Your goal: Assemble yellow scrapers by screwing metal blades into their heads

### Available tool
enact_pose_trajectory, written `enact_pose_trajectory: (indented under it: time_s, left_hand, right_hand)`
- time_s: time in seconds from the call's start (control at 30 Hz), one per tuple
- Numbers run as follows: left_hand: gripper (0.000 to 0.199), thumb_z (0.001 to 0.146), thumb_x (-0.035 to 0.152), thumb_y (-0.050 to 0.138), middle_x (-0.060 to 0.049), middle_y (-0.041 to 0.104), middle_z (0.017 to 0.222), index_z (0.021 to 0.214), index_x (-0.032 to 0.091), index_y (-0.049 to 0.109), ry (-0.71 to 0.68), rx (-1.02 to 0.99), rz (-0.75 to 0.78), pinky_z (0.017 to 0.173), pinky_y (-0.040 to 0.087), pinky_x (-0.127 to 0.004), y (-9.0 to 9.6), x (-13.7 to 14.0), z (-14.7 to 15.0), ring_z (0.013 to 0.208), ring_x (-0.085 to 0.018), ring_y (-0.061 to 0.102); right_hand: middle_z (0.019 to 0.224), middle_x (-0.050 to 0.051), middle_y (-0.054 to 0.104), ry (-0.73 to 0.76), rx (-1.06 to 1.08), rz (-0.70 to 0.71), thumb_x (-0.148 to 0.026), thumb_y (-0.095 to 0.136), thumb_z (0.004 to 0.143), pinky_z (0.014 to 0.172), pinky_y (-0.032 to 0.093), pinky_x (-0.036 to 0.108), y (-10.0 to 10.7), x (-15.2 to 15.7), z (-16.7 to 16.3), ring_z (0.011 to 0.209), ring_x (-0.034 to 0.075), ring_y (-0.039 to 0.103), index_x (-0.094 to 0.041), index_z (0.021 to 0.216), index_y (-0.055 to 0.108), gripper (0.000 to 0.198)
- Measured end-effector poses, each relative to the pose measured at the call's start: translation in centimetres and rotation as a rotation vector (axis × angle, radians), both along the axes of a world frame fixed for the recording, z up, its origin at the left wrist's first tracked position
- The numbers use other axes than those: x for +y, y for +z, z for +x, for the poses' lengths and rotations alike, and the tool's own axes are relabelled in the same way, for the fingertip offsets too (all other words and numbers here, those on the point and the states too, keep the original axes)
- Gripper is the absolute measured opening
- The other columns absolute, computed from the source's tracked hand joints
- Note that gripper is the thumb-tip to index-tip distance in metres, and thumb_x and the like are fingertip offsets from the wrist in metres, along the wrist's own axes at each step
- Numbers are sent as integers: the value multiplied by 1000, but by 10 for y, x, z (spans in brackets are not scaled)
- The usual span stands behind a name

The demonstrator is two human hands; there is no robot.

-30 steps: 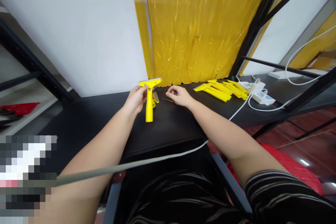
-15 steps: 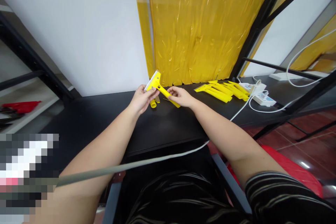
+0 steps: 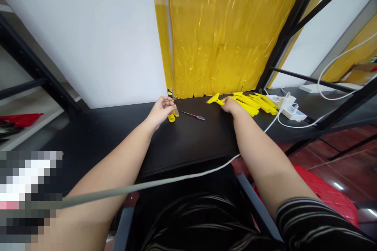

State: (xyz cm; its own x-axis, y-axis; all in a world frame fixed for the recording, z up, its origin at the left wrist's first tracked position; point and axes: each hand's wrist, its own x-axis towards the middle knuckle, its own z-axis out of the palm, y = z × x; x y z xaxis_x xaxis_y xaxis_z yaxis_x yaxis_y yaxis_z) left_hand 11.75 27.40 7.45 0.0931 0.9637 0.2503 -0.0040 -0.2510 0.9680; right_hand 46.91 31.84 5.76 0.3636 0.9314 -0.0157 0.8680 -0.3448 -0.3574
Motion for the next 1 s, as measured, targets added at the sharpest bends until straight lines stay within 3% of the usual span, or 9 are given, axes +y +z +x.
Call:
enact_pose_trajectory:
  time_s: [0.23, 0.43, 0.7, 1.0]
  left_hand:
    - [26, 78, 8, 69, -3, 67, 90, 101, 17, 60, -18, 50, 33, 68, 51, -24, 2, -3, 0, 78, -12, 64]
    - [30, 71, 8, 74, -2, 67, 87, 97, 17, 62, -47, 51, 61, 71, 53, -27, -4, 4, -2, 75, -12, 66]
    - [24, 73, 7, 71, -1, 67, 84, 93, 17, 63, -46, 113, 108, 73, 52, -28, -10, 11, 0, 75, -12, 66]
    - [23, 71, 7, 72, -3, 67, 84, 90, 18, 65, -25, 210, 210, 78, 53, -32, -10, 10, -3, 76, -14, 64]
  right_hand:
    - [121, 20, 72, -1, -12, -36, -22, 72, 84, 91, 54, 40, -2, 2, 3, 112, 32, 70, -12, 128, 61, 47]
    - [127, 24, 69, 72, -208, -69, -18, 68, 86, 94, 51, 40, 1, -11, 0, 120, 34, 67, -10, 134, 56, 51]
    - [124, 18, 66, 343, -308, 152, -25, 61, 95, 97, 49, 37, -11, -57, 22, 112, 30, 65, -17, 131, 56, 38]
    - [135, 20, 59, 265, -393, 204, -30, 55, 97, 104, 47, 47, -18, -68, 34, 124, 38, 57, -20, 134, 64, 39]
